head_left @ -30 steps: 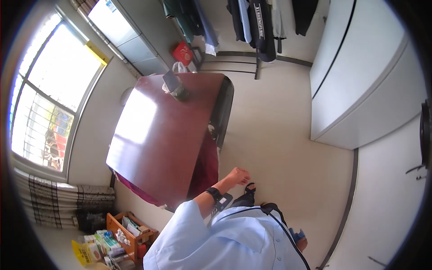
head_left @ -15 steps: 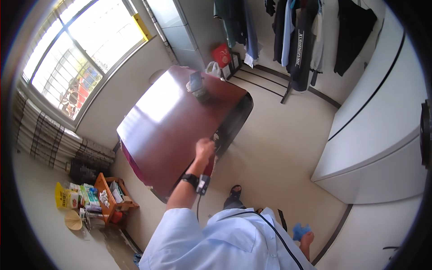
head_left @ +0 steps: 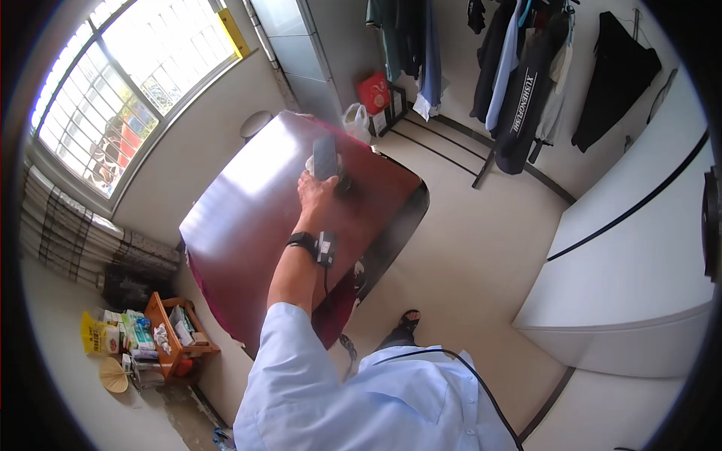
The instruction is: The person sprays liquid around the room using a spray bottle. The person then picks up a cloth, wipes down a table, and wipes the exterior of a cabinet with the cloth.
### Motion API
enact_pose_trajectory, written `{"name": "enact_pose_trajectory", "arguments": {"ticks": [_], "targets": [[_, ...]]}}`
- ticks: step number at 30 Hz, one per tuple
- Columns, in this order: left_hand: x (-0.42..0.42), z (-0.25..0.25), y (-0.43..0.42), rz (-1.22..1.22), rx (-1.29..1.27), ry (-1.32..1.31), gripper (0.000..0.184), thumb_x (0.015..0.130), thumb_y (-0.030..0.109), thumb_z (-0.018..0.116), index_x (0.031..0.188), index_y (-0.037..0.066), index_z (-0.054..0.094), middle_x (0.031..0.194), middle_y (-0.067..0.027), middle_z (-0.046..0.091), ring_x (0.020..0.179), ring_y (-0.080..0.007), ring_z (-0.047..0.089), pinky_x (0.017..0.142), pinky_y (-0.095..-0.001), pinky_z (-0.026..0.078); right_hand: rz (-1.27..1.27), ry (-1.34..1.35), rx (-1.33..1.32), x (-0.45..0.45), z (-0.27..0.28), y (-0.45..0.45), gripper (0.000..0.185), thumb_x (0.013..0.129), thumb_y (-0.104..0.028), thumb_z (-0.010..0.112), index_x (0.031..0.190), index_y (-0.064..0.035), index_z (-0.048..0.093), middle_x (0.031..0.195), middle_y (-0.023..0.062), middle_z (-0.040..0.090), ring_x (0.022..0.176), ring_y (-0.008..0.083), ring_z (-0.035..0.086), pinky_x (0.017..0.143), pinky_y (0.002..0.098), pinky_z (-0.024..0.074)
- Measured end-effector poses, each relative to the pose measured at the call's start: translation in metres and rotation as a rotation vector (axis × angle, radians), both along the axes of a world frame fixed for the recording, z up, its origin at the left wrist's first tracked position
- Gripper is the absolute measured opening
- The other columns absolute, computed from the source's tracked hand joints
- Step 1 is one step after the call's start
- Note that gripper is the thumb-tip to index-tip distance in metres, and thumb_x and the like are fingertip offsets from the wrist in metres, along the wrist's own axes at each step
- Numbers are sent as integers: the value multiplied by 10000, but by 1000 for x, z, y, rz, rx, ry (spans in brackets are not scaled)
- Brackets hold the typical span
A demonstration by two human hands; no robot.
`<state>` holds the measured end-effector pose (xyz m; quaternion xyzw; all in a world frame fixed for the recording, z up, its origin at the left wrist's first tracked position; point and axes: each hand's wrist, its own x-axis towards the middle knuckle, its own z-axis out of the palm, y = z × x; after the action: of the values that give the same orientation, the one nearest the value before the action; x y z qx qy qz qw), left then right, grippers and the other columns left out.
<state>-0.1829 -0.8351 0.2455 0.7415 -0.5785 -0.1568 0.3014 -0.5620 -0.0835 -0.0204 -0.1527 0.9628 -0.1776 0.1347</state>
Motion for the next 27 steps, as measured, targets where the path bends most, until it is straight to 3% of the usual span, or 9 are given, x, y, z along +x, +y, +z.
{"name": "enact_pose_trajectory", "arguments": {"ticks": [9,15,21,25,26,27], "targets": [[-22,5,-49,-40,76,-270,948,673,428,787,1376,-50,368,1293,-250,503,1232,-409,477,1037,-447,426,50,-15,30,-8,6,-84,375,971,-248,407,956,73,602,934,312,625,904,497,584,782,564,439],[-19,14,-63,-16,191,-261,929,648,444,772,1344,-53,409,1282,-246,514,1228,-405,479,1028,-432,432,99,-13,25,-15,-1,-101,376,971,-251,407,950,70,601,933,314,622,901,498,582,777,565,437],[-5,25,-74,53,215,-16,821,624,404,765,1255,-54,510,1259,-259,540,1206,-373,532,1023,-417,447,139,-46,6,-19,5,-131,373,964,-253,412,916,76,582,926,325,613,891,508,573,760,561,434],[2,49,-72,4,252,228,869,606,354,776,1235,-162,471,1136,-301,610,1039,-330,647,886,-362,512,171,-55,2,-33,5,-162,370,962,-250,413,915,76,581,926,324,614,891,509,572,760,559,434],[10,32,-81,5,161,279,793,634,336,755,1167,-199,511,976,-256,665,877,-292,683,787,-333,531,180,-54,1,-34,6,-169,370,962,-250,413,915,76,580,926,323,614,891,509,572,760,559,435],[18,13,-85,28,72,376,753,647,338,751,1134,-195,536,943,-230,668,845,-283,679,771,-332,532,188,-54,5,-37,5,-176,369,962,-249,413,915,76,580,926,323,614,891,509,572,760,558,435]]}}
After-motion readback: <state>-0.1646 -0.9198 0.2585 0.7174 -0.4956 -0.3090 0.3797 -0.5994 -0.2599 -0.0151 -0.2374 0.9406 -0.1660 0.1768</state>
